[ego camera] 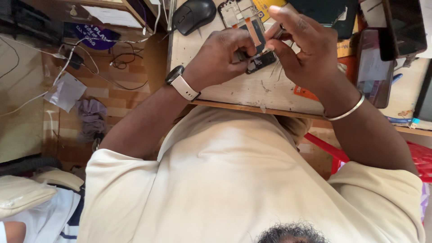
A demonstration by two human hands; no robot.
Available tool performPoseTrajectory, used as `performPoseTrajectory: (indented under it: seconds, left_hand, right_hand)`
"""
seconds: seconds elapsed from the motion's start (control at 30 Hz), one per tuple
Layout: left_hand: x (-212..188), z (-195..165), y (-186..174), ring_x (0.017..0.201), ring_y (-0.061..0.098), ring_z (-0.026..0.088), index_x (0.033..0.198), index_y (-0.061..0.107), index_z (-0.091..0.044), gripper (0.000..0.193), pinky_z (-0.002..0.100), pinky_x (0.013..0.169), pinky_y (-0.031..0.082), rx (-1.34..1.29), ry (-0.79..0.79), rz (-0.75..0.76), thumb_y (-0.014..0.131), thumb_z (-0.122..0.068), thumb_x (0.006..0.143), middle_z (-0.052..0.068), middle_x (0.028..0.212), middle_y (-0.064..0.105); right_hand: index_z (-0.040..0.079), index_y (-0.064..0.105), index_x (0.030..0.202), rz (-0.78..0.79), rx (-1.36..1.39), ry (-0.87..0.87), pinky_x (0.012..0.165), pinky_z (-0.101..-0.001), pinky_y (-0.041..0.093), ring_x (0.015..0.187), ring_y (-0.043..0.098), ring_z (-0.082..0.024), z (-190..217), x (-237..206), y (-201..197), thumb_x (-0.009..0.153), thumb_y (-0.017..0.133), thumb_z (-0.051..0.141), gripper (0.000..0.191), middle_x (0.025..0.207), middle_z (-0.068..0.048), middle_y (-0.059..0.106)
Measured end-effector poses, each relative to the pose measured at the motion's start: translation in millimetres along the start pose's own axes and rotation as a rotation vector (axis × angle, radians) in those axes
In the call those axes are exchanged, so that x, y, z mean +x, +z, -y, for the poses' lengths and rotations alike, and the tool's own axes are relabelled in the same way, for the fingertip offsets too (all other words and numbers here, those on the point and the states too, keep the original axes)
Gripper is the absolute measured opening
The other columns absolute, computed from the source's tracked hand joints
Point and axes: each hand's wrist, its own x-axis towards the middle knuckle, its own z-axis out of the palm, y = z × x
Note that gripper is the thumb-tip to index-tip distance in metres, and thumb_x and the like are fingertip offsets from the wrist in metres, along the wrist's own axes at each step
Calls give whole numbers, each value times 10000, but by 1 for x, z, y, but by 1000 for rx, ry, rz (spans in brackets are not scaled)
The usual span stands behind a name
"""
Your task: The person uses a screwdriver to remove screws from a disassembled smartphone, then uses tweezers to lift and disconnect internal components. The person continues to remove screws and adjust parts inside the phone while holding it steady with the other hand.
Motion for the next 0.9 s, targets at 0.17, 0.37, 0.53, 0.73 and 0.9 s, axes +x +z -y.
performPoseTrajectory:
  seconds: [0.17, 0.37, 0.53, 0.73, 0.9]
  left_hand:
    - [0, 0, 2, 854, 702, 247, 963, 647, -54, 206, 369, 779, 578, 15, 3, -29, 758, -18, 794, 76, 895, 686]
    - [1, 1, 3, 853, 706, 240, 956, 643, -58, 193, 363, 781, 581, -15, -12, -19, 766, -12, 815, 71, 889, 682]
    - [1, 1, 5, 851, 683, 285, 936, 627, -53, 233, 390, 767, 560, 3, 49, -46, 815, -16, 804, 90, 886, 665]
    - [1, 0, 5, 848, 680, 285, 927, 619, -58, 242, 406, 764, 553, 1, 65, -49, 824, -14, 806, 83, 880, 663]
    - [1, 1, 5, 861, 679, 280, 934, 623, -66, 241, 405, 774, 556, 11, 66, -40, 821, -14, 807, 80, 891, 665]
  right_hand:
    - [25, 343, 1573, 33, 79, 15, 1022, -281, 640, 1172, 731, -202, 3, -3, -2, 1171, 596, -65, 484, 1264, -148, 697]
    - [49, 395, 1558, 0, -70, -11, 916, -301, 651, 1053, 749, -220, 3, -1, 4, 1114, 756, 19, 573, 1181, -191, 698]
    - [39, 311, 1613, 22, 8, 79, 940, -259, 652, 1071, 764, -172, -1, -8, 2, 1180, 683, 1, 572, 1167, -132, 724]
    - [73, 309, 1600, 33, 45, 103, 930, -261, 661, 1081, 773, -174, -8, -13, 4, 1202, 702, -2, 564, 1163, -133, 737]
    - [83, 302, 1587, 48, 38, 77, 957, -276, 664, 1107, 770, -190, -7, -12, 4, 1198, 670, -35, 548, 1183, -139, 729]
